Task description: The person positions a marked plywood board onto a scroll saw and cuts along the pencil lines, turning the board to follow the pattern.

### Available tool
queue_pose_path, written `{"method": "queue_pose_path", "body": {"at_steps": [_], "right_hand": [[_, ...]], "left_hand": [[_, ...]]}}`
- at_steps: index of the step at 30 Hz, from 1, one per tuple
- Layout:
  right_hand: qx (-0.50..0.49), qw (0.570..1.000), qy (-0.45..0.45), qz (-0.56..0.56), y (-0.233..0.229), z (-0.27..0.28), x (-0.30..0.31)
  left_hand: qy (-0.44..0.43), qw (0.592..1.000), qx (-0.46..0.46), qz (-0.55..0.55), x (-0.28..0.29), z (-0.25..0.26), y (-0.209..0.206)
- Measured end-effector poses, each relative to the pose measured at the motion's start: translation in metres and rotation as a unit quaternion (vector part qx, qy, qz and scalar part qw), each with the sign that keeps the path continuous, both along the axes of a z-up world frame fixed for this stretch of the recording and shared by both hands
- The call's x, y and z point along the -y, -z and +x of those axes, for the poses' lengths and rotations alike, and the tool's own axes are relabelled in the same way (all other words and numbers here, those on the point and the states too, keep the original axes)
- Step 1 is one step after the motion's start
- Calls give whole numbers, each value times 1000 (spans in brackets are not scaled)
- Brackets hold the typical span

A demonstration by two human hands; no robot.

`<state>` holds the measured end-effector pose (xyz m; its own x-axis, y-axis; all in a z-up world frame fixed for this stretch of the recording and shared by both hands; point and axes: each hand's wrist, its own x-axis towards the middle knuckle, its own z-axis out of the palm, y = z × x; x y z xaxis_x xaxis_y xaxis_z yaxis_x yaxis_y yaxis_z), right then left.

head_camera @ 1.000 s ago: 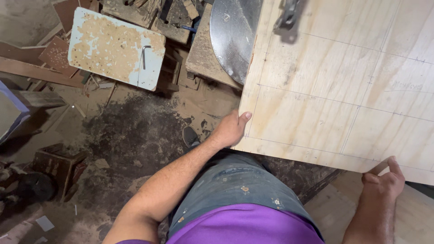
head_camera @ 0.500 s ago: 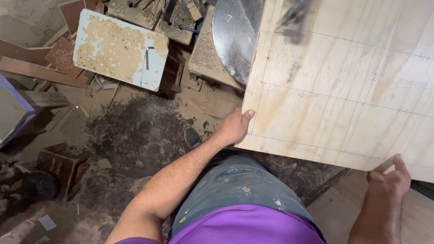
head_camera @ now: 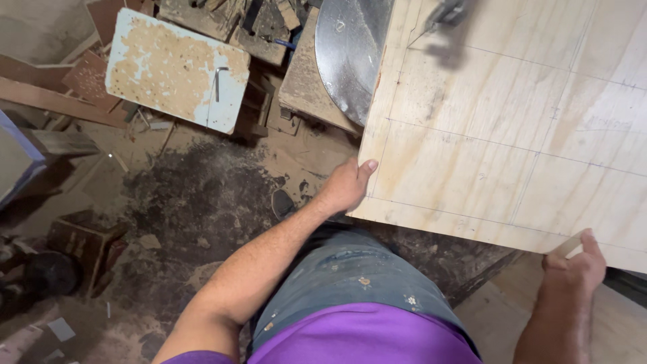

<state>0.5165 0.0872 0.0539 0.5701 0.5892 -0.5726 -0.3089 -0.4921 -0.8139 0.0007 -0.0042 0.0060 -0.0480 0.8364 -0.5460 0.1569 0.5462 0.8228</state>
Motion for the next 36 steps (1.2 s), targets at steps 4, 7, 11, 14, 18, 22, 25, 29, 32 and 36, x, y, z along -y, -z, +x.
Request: {"method": "queue_pose_path", "body": {"at_steps": [4,7,11,14,18,22,25,29,32,36], "right_hand": [[-6,1000,25,13,2,-6,-1],[-18,998,38,37,-2,-14,-4],[-76,995,16,59,-2,-13,-3],[-77,993,36,80,2,-8,-5],[-60,996,22,67,2,-9,-8],[-36,997,55,46,-5,-20,-6],[-37,997,44,48,-6,-20,-5],[-50,996,39,65,-1,-12,-6],[-58,995,24,75,2,-9,-7],[-48,996,52,61,2,-9,-8]], "left_hand": [[6,1000,-2,-15,-3,-1,-2],[-3,1000,7,3,-3,0,-2],[-1,1000,7,15,-4,-1,2],[10,1000,0,20,-3,0,4],[24,1000,-13,-15,-6,2,6],[30,999,-9,-26,-6,1,2],[30,999,4,-39,-8,-1,-2],[27,999,-7,-38,-9,-2,-4],[23,999,-4,-40,-8,-1,-5],[16,999,-2,-45,-9,-1,-4]]}}
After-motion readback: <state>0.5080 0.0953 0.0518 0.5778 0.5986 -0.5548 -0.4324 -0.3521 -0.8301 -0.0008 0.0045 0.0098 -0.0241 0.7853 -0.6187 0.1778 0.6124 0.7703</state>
